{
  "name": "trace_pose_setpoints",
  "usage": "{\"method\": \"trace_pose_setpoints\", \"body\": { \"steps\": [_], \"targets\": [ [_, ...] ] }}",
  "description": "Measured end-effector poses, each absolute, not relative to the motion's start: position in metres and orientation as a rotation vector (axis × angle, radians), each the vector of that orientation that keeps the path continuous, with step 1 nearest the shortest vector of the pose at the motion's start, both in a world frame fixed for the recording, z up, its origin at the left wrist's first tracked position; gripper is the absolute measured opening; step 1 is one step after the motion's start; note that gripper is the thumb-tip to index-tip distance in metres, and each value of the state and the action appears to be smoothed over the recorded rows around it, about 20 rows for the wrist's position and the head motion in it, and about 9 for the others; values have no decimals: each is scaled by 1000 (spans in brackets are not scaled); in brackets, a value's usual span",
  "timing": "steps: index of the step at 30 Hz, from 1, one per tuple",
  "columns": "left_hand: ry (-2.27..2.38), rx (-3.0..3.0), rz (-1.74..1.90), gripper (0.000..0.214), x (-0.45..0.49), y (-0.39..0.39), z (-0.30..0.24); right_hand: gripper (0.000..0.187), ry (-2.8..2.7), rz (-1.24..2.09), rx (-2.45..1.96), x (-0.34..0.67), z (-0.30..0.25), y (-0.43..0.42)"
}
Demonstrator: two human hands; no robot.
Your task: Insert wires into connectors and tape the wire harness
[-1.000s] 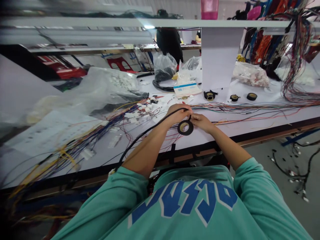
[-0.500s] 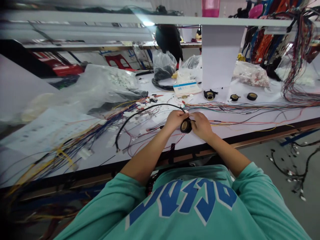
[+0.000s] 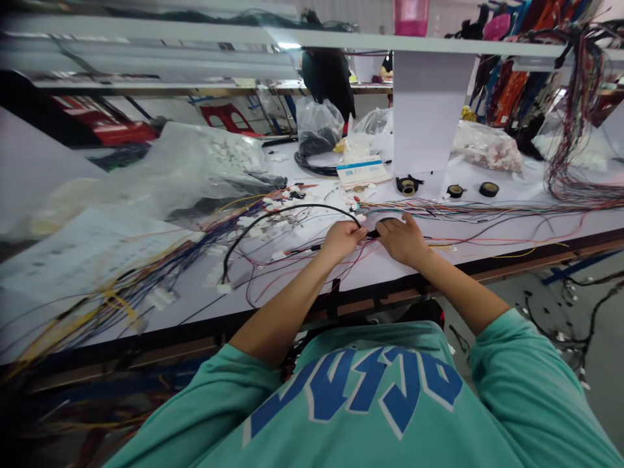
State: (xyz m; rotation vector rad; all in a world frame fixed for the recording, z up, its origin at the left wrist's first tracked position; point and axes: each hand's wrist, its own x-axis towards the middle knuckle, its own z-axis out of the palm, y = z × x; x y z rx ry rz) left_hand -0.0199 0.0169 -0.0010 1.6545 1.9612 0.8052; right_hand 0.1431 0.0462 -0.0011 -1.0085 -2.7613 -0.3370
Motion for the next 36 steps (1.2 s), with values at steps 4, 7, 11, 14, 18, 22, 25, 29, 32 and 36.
{"method": "trace_pose_setpoints", "body": {
  "steps": [4,7,11,14,18,22,25,29,32,36],
  "targets": [
    [2114,1896,600,28,-10,9,16,39,-2662,-95,-994,131,-5,61],
    [2186,1968,454,31,-6,7,26,35,-2553,114,-960,123,-12,71],
    [2240,2032,346,36,-6,9,34,27,-2396,434,-918,118,-19,82],
    [2226,2064,357,34,-6,15,39,30,-2298,733,-885,117,-20,85],
    [2068,2072,457,27,-9,24,38,21,-2272,796,-902,116,-20,83],
    [1927,1991,687,21,-15,26,20,18,-2240,716,-918,113,-24,82],
    [1889,1849,937,40,-24,23,-2,21,-2132,791,-931,111,-31,84],
    [1838,1584,890,61,-36,19,-23,8,-1971,1028,-946,112,-38,86],
    [1767,1323,889,62,-40,19,-28,18,-1849,1245,-857,114,-39,86],
    [1583,1116,990,60,-42,20,-29,28,-1671,1390,-755,115,-39,85]
  ]
}}
